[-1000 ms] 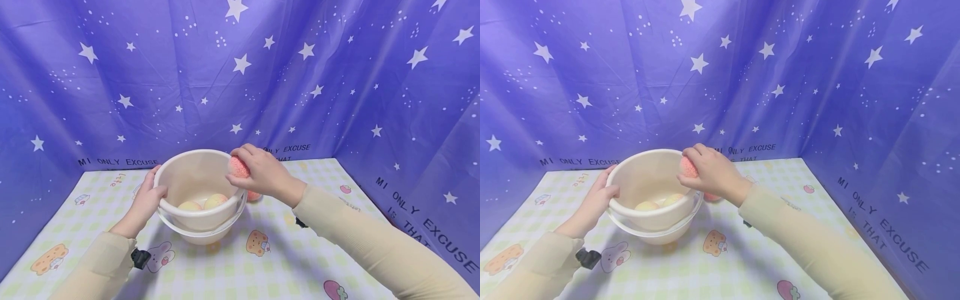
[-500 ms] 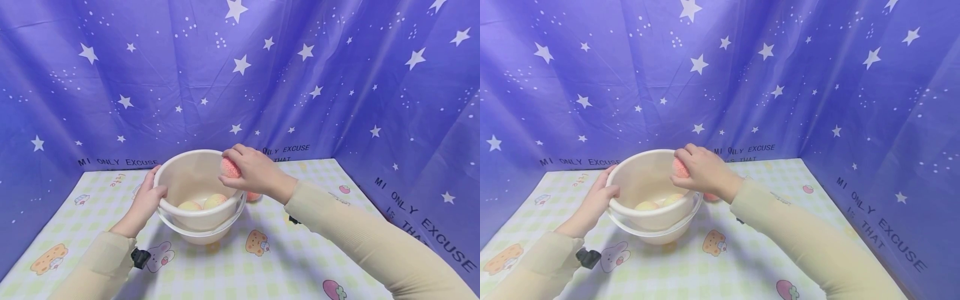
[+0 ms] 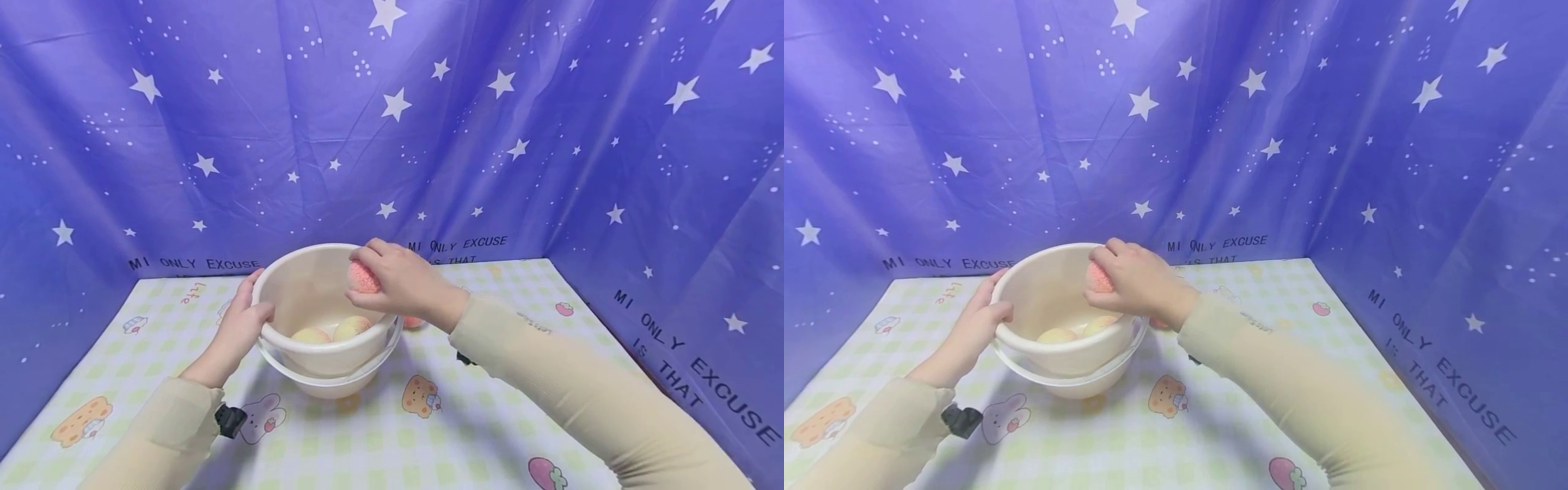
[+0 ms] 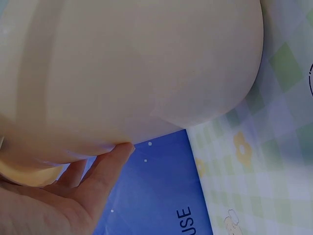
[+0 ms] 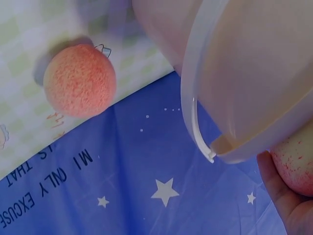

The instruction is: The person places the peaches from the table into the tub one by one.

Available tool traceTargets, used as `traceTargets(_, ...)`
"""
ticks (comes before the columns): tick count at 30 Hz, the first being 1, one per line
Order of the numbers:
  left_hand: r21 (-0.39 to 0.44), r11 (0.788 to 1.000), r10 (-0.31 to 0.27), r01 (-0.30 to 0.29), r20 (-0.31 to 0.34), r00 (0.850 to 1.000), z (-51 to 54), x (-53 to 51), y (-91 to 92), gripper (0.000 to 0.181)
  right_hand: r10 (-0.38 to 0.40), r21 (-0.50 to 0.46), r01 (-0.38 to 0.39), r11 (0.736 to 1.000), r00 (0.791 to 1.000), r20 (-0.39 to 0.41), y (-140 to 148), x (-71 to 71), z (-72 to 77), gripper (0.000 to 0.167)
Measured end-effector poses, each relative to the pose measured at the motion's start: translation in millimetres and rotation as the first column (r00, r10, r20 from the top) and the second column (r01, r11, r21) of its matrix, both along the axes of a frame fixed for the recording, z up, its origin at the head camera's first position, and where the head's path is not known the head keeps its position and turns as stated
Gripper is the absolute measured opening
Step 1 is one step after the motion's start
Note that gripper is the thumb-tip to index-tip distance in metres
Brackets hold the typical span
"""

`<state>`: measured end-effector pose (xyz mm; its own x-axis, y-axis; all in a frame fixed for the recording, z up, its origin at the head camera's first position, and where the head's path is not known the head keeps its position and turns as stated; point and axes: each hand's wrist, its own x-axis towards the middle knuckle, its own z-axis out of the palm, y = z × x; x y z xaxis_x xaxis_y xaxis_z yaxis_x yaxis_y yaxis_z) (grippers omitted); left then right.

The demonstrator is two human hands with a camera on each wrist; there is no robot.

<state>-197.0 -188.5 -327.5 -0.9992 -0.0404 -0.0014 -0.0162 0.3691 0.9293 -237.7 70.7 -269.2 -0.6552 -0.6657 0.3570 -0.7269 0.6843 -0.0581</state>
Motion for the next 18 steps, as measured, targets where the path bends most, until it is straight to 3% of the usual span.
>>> traceTargets(18, 0.004, 1.000, 0.004, -0.004, -0.010, 1.000, -1.3, -0.4, -0.4, 0.092, -0.012, 0.012, 0.011, 1.000, 0.997, 0.073, -24, -5.9, -11.7, 0.054)
